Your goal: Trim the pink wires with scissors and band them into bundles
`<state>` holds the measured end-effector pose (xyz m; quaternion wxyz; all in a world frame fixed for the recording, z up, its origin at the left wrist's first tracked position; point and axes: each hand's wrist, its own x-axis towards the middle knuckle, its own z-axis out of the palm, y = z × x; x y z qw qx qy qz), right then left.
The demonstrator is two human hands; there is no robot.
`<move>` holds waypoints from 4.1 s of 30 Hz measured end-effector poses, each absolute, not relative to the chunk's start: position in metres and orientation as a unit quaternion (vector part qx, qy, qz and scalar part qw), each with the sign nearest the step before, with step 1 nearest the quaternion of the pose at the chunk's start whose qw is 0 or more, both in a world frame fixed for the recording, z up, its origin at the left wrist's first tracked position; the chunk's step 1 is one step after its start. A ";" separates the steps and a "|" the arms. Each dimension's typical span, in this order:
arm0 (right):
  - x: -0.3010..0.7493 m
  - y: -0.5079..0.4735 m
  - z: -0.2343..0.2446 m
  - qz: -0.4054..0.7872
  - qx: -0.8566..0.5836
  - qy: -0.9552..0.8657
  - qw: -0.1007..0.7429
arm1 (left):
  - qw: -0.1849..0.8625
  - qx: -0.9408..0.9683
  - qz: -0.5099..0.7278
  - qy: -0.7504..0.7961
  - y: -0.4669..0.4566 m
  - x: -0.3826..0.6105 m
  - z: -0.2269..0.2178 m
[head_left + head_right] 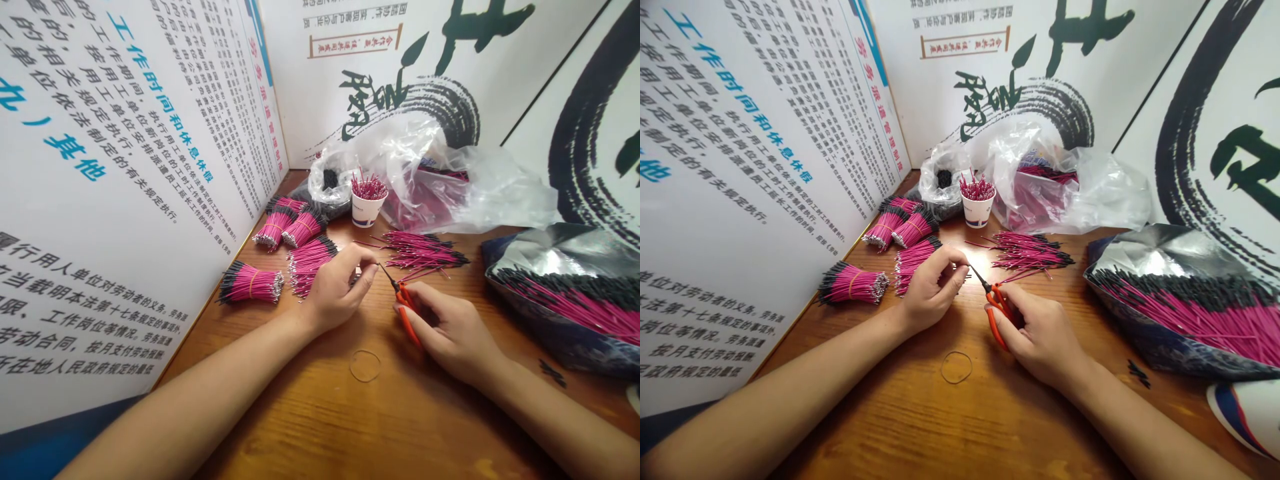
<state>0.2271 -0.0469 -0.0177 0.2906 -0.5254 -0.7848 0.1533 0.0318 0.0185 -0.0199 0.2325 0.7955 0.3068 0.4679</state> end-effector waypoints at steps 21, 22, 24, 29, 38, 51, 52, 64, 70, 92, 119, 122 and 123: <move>0.226 -0.046 -0.019 0.148 -0.526 -0.787 0.287 | 0.234 0.792 0.475 0.304 0.019 0.032 -0.021; 0.226 -0.046 -0.019 0.147 -0.527 -0.787 0.286 | 0.235 0.792 0.475 0.304 0.019 0.032 -0.021; 0.226 -0.045 -0.019 0.145 -0.529 -0.786 0.285 | 0.235 0.791 0.476 0.303 0.018 0.032 -0.021; 0.226 -0.046 -0.018 0.148 -0.533 -0.781 0.288 | 0.234 0.790 0.480 0.301 0.019 0.032 -0.022; 0.227 -0.047 -0.020 0.143 -0.530 -0.786 0.284 | 0.219 0.790 0.489 0.299 0.020 0.032 -0.022; 0.227 -0.046 -0.021 0.145 -0.539 -0.781 0.281 | 0.202 0.787 0.501 0.299 0.019 0.033 -0.021; 0.226 -0.046 -0.020 0.146 -0.537 -0.782 0.281 | 0.202 0.787 0.501 0.298 0.019 0.033 -0.021; 0.226 -0.045 -0.021 0.152 -0.539 -0.781 0.277 | 0.198 0.793 0.501 0.284 0.021 0.033 -0.023; 0.227 -0.045 -0.021 0.148 -0.542 -0.780 0.276 | 0.200 0.792 0.501 0.285 0.019 0.033 -0.021; 0.226 -0.046 -0.018 0.158 -0.544 -0.778 0.272 | 0.202 0.794 0.484 0.308 0.018 0.032 -0.020; 0.238 -0.034 -0.019 0.156 -0.603 -0.700 0.348 | -0.052 0.842 0.303 0.443 0.019 0.029 -0.016; 0.247 -0.027 -0.021 0.117 -0.646 -0.689 0.308 | -0.048 0.839 0.265 0.472 0.022 0.028 -0.017; 0.251 -0.024 -0.021 0.096 -0.657 -0.686 0.298 | -0.049 0.838 0.256 0.479 0.022 0.027 -0.017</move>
